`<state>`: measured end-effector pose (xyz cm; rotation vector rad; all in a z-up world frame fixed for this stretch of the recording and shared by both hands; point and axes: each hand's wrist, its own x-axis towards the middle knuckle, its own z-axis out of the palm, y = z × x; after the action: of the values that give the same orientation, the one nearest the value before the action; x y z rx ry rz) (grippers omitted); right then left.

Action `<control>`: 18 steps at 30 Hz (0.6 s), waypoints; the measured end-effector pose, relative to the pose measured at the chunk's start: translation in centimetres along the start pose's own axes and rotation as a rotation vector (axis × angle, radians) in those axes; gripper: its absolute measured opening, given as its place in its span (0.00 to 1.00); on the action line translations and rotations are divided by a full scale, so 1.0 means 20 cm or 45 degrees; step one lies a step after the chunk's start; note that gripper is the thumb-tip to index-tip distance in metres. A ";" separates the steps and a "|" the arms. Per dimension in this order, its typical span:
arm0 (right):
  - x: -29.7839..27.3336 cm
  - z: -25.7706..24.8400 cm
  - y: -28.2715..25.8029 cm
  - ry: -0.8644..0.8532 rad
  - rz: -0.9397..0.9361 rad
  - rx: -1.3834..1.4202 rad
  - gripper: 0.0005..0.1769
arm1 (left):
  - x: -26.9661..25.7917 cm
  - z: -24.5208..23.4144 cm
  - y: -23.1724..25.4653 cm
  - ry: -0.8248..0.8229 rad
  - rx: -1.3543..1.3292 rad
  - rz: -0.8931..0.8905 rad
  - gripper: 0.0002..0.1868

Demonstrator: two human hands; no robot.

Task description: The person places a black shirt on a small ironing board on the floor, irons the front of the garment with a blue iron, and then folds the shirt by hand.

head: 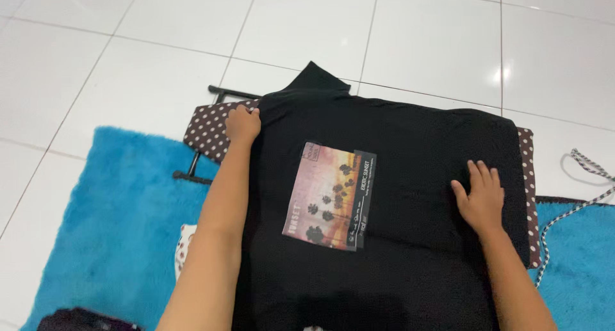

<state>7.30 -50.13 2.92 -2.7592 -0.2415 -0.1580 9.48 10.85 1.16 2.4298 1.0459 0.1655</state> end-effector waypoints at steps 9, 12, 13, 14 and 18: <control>-0.03 0.07 0.44 -0.023 0.174 -0.216 0.40 | 0.08 0.07 -0.09 0.076 0.196 0.123 0.17; 0.06 0.12 0.50 0.069 0.278 -0.238 0.42 | 0.10 0.06 -0.05 0.168 0.146 0.217 0.18; 0.11 0.14 0.51 0.131 0.314 -0.266 0.44 | 0.09 0.05 -0.02 0.160 0.146 0.223 0.18; 0.17 0.15 0.53 0.130 0.322 -0.271 0.44 | 0.10 0.04 0.01 0.101 0.134 0.167 0.17; 0.48 0.13 0.51 0.218 0.546 -0.044 0.39 | 0.12 0.03 0.15 0.024 0.245 0.192 0.23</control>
<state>18.87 -57.23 -1.67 -2.7360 0.3983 -0.2829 13.38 10.48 1.83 2.6871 0.9236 0.1436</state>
